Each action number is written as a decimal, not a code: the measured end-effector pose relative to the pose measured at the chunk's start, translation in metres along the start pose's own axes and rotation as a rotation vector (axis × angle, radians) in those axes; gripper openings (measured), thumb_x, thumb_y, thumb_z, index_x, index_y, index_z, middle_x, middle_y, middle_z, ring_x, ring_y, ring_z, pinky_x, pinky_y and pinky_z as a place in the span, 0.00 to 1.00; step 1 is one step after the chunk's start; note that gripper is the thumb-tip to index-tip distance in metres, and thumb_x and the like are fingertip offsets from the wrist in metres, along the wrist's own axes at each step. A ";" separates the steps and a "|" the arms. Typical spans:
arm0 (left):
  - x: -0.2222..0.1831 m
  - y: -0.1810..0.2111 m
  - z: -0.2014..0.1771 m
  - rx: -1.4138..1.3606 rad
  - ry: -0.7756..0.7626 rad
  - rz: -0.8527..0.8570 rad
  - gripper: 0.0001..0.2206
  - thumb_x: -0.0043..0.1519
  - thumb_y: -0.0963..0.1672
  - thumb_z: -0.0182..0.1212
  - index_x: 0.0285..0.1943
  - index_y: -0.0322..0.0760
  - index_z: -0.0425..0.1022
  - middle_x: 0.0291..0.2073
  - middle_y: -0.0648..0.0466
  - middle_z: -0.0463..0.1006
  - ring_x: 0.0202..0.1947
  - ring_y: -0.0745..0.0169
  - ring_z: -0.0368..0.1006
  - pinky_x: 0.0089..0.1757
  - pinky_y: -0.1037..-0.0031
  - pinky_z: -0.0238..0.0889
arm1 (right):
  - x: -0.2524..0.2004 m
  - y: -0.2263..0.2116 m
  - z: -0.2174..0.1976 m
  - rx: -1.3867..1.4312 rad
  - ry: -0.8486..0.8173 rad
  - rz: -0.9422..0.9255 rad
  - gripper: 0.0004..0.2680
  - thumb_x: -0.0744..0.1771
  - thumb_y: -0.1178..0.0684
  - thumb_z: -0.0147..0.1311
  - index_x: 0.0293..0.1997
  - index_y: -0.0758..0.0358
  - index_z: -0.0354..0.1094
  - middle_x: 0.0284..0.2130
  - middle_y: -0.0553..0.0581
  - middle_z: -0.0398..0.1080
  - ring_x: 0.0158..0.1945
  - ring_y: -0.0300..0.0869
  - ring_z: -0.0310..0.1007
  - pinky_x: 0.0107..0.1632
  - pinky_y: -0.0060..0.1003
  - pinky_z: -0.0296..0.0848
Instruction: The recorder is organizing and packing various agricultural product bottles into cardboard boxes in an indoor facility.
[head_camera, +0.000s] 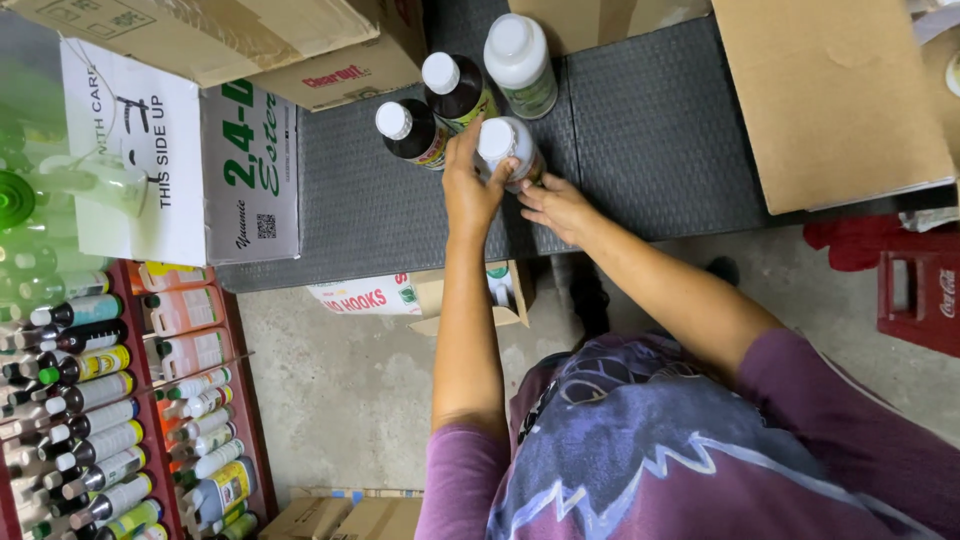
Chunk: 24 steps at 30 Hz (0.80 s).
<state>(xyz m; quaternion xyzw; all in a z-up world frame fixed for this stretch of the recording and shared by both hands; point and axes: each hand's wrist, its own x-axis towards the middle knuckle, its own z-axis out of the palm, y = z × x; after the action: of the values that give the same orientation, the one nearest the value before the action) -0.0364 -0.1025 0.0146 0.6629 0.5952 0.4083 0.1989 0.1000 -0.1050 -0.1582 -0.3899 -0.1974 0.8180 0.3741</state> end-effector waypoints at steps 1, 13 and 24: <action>0.002 -0.001 -0.001 0.000 0.001 0.001 0.33 0.50 0.41 0.79 0.67 0.39 0.70 0.57 0.44 0.75 0.56 0.44 0.75 0.54 0.64 0.69 | 0.004 0.000 0.002 -0.001 -0.001 -0.001 0.23 0.70 0.50 0.51 0.73 0.63 0.49 0.68 0.62 0.59 0.73 0.55 0.55 0.70 0.56 0.60; 0.017 -0.020 -0.001 0.020 0.023 0.016 0.35 0.52 0.41 0.78 0.70 0.40 0.67 0.58 0.43 0.74 0.58 0.42 0.73 0.57 0.61 0.66 | 0.030 -0.010 0.010 -0.002 0.003 0.013 0.23 0.69 0.49 0.53 0.72 0.64 0.49 0.67 0.64 0.61 0.72 0.56 0.58 0.69 0.56 0.61; 0.022 -0.022 0.001 0.035 0.077 0.030 0.35 0.52 0.41 0.78 0.70 0.39 0.66 0.59 0.43 0.74 0.59 0.42 0.72 0.57 0.61 0.66 | 0.034 -0.022 0.015 -0.033 -0.002 0.001 0.25 0.69 0.48 0.54 0.73 0.65 0.49 0.66 0.64 0.62 0.71 0.56 0.59 0.69 0.55 0.61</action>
<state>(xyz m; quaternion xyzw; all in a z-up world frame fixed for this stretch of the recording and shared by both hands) -0.0501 -0.0768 0.0039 0.6591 0.5993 0.4260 0.1581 0.0843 -0.0658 -0.1523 -0.3952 -0.2109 0.8152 0.3671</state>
